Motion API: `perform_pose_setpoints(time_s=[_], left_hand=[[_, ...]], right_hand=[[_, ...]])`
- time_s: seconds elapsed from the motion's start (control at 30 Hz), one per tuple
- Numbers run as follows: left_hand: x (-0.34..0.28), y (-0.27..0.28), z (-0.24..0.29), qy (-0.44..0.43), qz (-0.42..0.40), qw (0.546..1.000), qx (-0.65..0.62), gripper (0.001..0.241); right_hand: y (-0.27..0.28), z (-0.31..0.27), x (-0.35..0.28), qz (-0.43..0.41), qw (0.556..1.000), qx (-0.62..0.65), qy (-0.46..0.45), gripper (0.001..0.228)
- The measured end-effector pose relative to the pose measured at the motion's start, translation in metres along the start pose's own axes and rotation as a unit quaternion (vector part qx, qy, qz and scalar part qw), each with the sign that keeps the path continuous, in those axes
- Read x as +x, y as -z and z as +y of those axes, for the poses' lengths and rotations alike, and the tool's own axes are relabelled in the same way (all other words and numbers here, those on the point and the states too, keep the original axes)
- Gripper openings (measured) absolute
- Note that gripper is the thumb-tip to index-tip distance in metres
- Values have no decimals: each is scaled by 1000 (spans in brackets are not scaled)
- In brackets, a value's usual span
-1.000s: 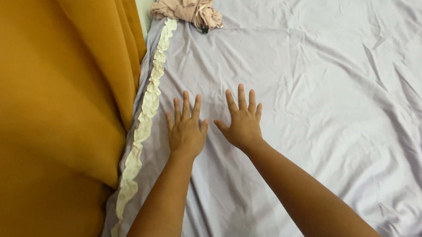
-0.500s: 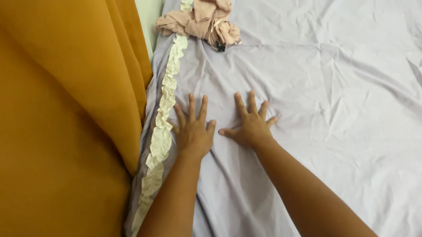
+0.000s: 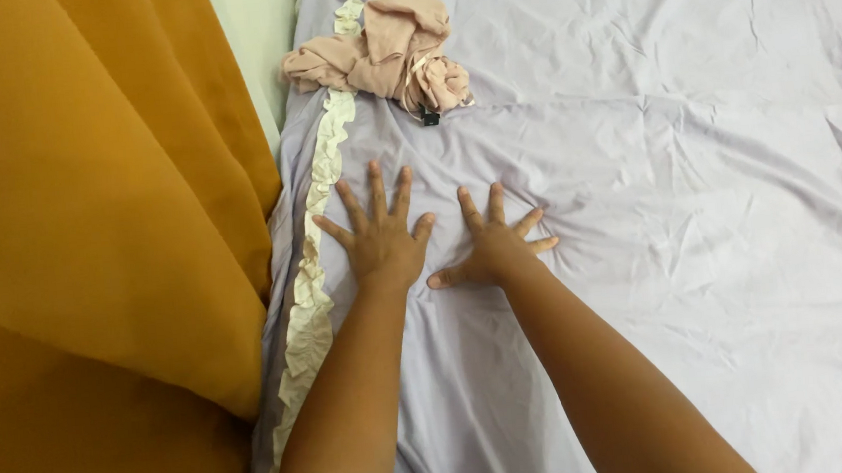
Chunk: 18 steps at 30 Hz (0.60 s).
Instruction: The person smooths and tucks a light purple bedsheet with white ruffled edges onto a mattress. They then pick up a crumpled pink cloth from the bed and place it aside before continuing to smooth and tuck the sheet along the remaining edges.
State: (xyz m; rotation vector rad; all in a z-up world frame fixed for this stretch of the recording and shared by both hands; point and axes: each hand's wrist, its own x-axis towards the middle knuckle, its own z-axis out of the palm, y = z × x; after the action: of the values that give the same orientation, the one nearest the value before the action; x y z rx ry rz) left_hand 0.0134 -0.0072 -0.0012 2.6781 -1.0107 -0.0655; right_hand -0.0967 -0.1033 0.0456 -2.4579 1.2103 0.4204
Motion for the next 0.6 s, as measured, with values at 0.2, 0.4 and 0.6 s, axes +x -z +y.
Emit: perform_pose_setpoints(time_s=[0.2,0.4,0.6], left_hand=[[14,-6,-6,-42,37,998,28,86],[10,-5,-3,-37,53,997,51,85],[10,-5,-1,-31,65,996,59,80]], right_hand=[[-2,3,14,12,1000,13,4,152],[2,1,17,21,1000,16,8,150],[0,2,25,46,999,21,19,144]])
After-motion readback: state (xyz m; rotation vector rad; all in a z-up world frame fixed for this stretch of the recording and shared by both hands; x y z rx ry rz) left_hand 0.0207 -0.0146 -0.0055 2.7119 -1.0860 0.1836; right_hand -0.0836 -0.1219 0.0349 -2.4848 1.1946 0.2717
